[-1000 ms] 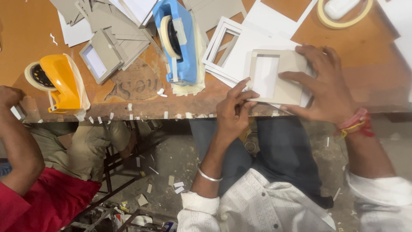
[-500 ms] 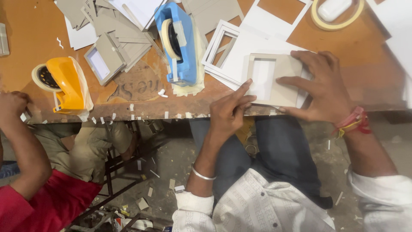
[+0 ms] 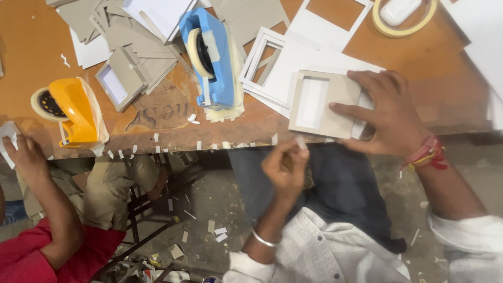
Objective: The person assembles small paper frames by hand. They pick up a white frame and a beige backing, align them, and press the edges to secure them together, repeating this process for multiple units.
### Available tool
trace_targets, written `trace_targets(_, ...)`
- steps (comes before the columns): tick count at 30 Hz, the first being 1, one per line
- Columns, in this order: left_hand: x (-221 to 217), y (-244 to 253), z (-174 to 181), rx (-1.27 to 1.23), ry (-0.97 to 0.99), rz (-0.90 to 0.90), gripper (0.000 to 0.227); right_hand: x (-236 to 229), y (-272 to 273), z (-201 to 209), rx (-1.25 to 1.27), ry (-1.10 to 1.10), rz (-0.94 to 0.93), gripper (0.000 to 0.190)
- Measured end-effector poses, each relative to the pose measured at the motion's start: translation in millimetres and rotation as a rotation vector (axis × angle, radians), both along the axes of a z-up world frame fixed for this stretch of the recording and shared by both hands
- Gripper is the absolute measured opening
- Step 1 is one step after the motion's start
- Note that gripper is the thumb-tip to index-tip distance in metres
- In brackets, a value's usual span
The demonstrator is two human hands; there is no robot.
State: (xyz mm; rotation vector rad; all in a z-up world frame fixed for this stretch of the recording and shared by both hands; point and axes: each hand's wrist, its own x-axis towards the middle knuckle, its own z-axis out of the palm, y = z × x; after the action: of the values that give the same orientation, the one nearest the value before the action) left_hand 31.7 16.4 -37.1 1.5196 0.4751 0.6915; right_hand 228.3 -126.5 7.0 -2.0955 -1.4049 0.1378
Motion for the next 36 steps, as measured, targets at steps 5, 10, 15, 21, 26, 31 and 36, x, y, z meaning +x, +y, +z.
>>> trace_targets(5, -3.5, -39.9, -14.3, -0.484, 0.204, 0.024, 0.015, -3.1, -0.3, 1.5, -0.044, 0.004, 0.033, 0.067)
trace_targets(10, 7.0, -48.4, -9.9, -0.597, 0.304, 0.074, 0.019, -7.7, -1.4, 2.3, -0.021, 0.012, 0.039, 0.069)
trace_targets(15, 19.1, -53.4, -21.5, -0.519, 0.245, 0.169, 0.025, -6.9, -3.9, -0.9, -0.02, 0.012, 0.036, 0.069)
trace_targets(21, 12.5, -57.9, -29.9, -0.49, 0.235, 0.146, 0.017, -6.5, -2.1, 1.2, 0.016, 0.025, 0.039, 0.066)
trace_targets(26, -9.2, -62.6, -24.0, -0.33, 0.238, 0.095, 0.016, -16.5, -9.9, 3.0, 0.125, 0.185, 0.063, 0.065)
trace_targets(31, -28.2, -48.6, -33.2, 0.572, -0.055, -0.072, 0.024, -40.6, -27.0, 13.2, 0.186, 0.715, 0.213, 0.069)
trace_targets(36, -42.7, -27.0, -58.0, 0.598, -0.09, 0.03, 0.032, -62.7, -23.6, 6.8, 0.32, 1.051, 0.306, 0.069)
